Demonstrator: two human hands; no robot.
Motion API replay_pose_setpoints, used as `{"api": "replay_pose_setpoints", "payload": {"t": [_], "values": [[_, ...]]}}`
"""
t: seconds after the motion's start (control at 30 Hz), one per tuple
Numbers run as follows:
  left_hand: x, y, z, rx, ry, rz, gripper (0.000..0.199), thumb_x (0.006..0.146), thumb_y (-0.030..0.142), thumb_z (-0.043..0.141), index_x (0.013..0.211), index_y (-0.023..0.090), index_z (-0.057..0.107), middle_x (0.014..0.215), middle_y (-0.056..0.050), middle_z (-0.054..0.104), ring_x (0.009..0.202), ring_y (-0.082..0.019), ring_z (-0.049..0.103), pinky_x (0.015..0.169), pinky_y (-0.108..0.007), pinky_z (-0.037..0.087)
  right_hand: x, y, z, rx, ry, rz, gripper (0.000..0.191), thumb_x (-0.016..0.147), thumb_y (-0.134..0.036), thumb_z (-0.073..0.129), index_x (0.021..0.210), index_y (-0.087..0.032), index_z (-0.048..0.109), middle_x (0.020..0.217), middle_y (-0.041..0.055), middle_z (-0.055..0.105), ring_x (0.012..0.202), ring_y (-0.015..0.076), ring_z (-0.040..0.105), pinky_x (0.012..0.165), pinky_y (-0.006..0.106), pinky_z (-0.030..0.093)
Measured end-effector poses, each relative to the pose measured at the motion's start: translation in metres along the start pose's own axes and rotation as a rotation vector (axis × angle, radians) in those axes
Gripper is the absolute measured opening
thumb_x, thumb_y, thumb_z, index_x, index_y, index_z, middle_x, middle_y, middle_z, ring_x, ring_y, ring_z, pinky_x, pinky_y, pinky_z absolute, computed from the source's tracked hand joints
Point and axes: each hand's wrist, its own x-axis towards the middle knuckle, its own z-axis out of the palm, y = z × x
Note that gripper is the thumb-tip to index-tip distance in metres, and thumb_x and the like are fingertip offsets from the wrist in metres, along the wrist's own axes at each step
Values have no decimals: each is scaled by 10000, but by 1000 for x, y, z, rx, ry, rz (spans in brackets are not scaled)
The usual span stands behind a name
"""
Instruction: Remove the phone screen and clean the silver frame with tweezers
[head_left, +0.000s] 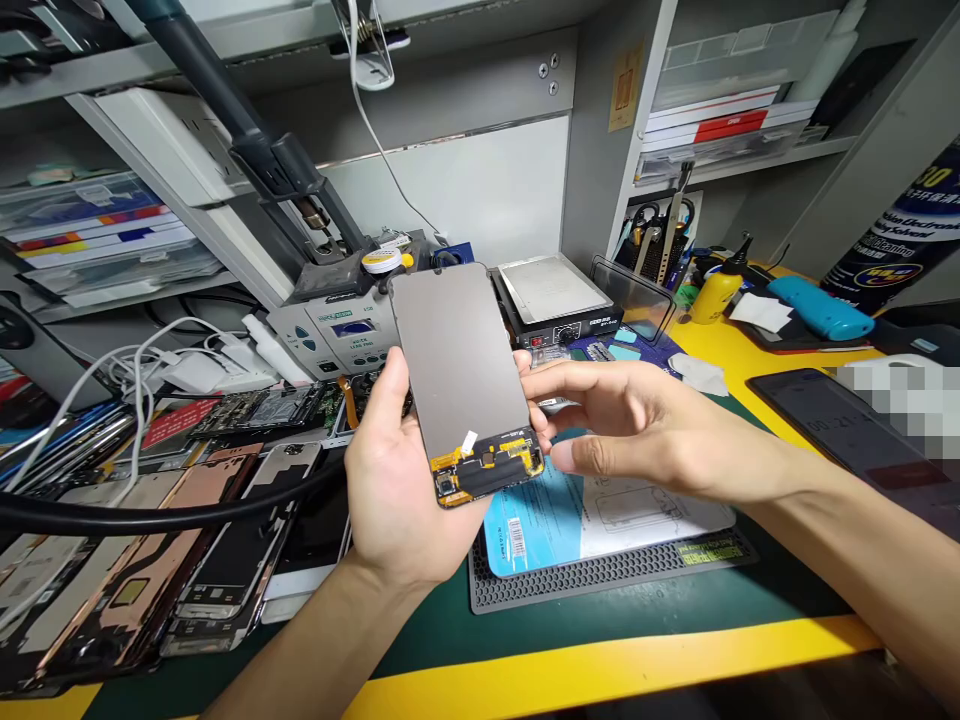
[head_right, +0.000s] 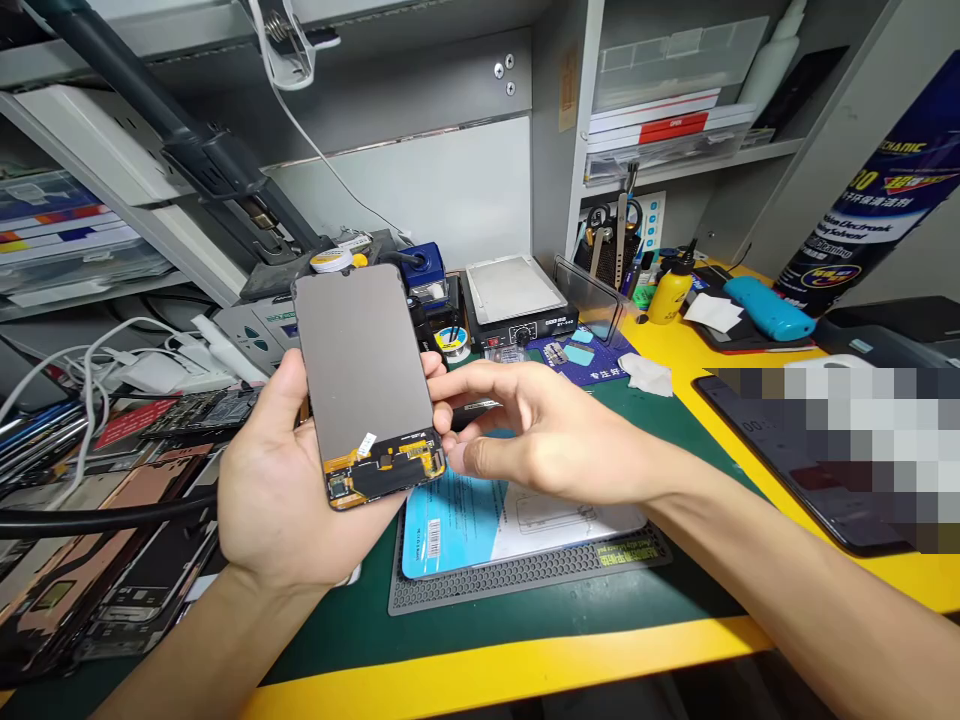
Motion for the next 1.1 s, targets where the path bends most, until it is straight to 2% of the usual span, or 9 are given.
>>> {"api": "replay_pose_setpoints", "payload": {"t": [0.1, 0.23, 0.53, 0.73, 0.9, 1.1], "values": [[1, 0, -2, 7, -8, -1, 663, 1037, 560, 240, 1126, 137, 742, 1066, -123, 771, 825, -285, 752, 721, -425, 643, -1, -1, 2, -23, 18, -21, 349, 878, -96, 665, 1203, -210, 719, 966, 32, 568, 901, 167, 534, 887, 378, 487], [2, -1, -4, 38, -3, -9, 677, 1032, 577, 232, 1129, 142, 742, 1071, -123, 768, 878, -313, 751, 746, -465, 639, -3, -2, 3, -75, 38, -33, 339, 881, -103, 675, 1193, -225, 723, 971, 31, 571, 910, 163, 541, 865, 344, 498], [0, -1, -2, 31, 46, 9, 599, 1027, 569, 288, 1165, 198, 736, 1069, -107, 770, 800, -281, 752, 769, -486, 631, -2, -2, 6, -118, 78, -13, 343, 870, -139, 700, 1205, -211, 709, 1056, 59, 611, 920, 170, 559, 846, 338, 520], [2, -2, -3, -30, -10, 1, 664, 1019, 600, 282, 1092, 141, 756, 1041, -128, 774, 956, -323, 752, 835, -469, 631, -4, 0, 7, -152, 72, -33, 320, 866, -179, 738, 1181, -223, 708, 1019, 31, 611, 958, 184, 569, 894, 347, 513], [0, -2, -2, -35, 10, 4, 656, 1029, 578, 268, 1107, 147, 757, 1083, -133, 771, 991, -321, 751, 873, -450, 627, -2, 1, 8, -147, 76, -41, 273, 871, -180, 741, 1137, -227, 703, 988, 21, 602, 997, 205, 582, 935, 385, 506], [2, -3, -2, -31, 33, 21, 636, 1029, 571, 298, 1120, 128, 746, 1062, -127, 777, 940, -305, 761, 855, -446, 637, -1, 1, 12, -158, 78, -43, 206, 884, -120, 687, 1064, -219, 686, 1003, 13, 595, 985, 192, 580, 905, 355, 506]]}}
